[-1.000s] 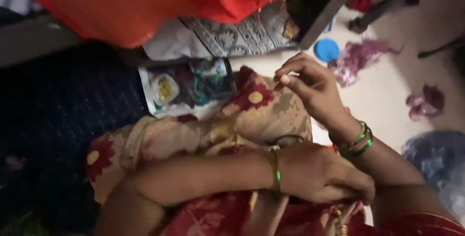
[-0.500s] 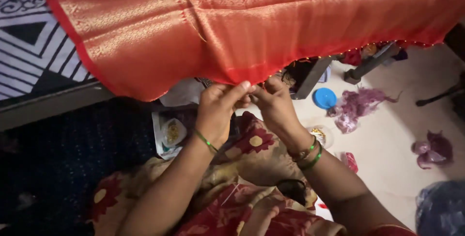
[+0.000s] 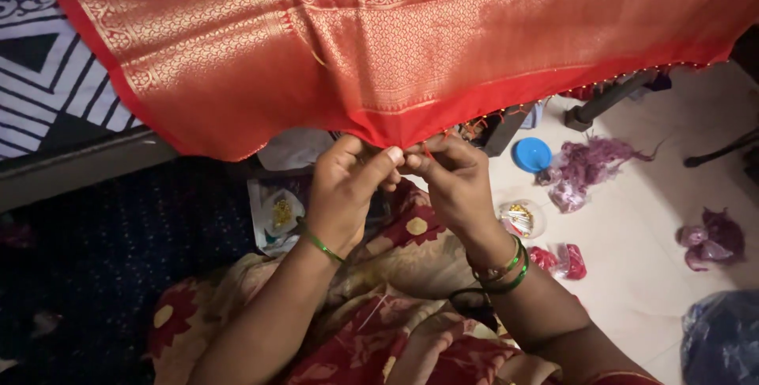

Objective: The recorder is sewing decorative tassels and beads onto the fringe of a red and gold sari.

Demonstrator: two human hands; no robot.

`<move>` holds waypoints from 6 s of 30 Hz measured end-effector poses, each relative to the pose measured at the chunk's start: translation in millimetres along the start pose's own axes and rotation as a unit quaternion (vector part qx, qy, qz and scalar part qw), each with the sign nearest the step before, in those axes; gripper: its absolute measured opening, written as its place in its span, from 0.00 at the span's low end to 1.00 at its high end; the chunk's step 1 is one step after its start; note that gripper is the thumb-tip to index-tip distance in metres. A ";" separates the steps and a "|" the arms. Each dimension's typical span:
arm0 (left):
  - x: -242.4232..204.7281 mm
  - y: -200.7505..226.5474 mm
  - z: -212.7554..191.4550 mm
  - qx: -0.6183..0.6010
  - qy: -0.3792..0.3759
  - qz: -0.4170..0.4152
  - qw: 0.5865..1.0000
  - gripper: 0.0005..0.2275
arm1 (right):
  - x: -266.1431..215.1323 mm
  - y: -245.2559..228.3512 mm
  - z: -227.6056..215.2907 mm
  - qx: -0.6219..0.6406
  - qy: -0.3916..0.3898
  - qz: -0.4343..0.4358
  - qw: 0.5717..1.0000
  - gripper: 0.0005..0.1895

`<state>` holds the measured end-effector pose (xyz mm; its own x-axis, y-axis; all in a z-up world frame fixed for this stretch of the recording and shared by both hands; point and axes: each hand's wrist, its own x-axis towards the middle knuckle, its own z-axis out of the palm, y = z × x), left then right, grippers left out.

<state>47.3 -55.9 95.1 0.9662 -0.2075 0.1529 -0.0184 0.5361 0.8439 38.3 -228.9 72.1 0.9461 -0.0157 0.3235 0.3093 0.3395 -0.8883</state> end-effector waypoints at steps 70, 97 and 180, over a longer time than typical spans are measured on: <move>40.0 -5.7 -7.2 0.115 -0.057 -0.110 0.986 0.07 | -107.8 -21.0 -128.5 -0.707 0.053 0.097 0.699 0.05; -58.8 47.2 -1.7 0.187 -0.118 0.189 0.957 0.03 | -37.7 -101.0 51.4 -0.547 -0.098 -0.394 0.732 0.13; -3.9 -18.5 -12.6 -0.102 -0.040 -0.194 0.975 0.10 | -17.0 -49.3 -6.3 -0.222 -0.011 -0.011 0.975 0.11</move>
<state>47.1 -54.7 72.4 0.8671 -0.4854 -0.1116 0.4042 0.5551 0.7270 7.6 -251.3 108.3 0.9381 0.0032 0.3464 0.3449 -0.1006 -0.9332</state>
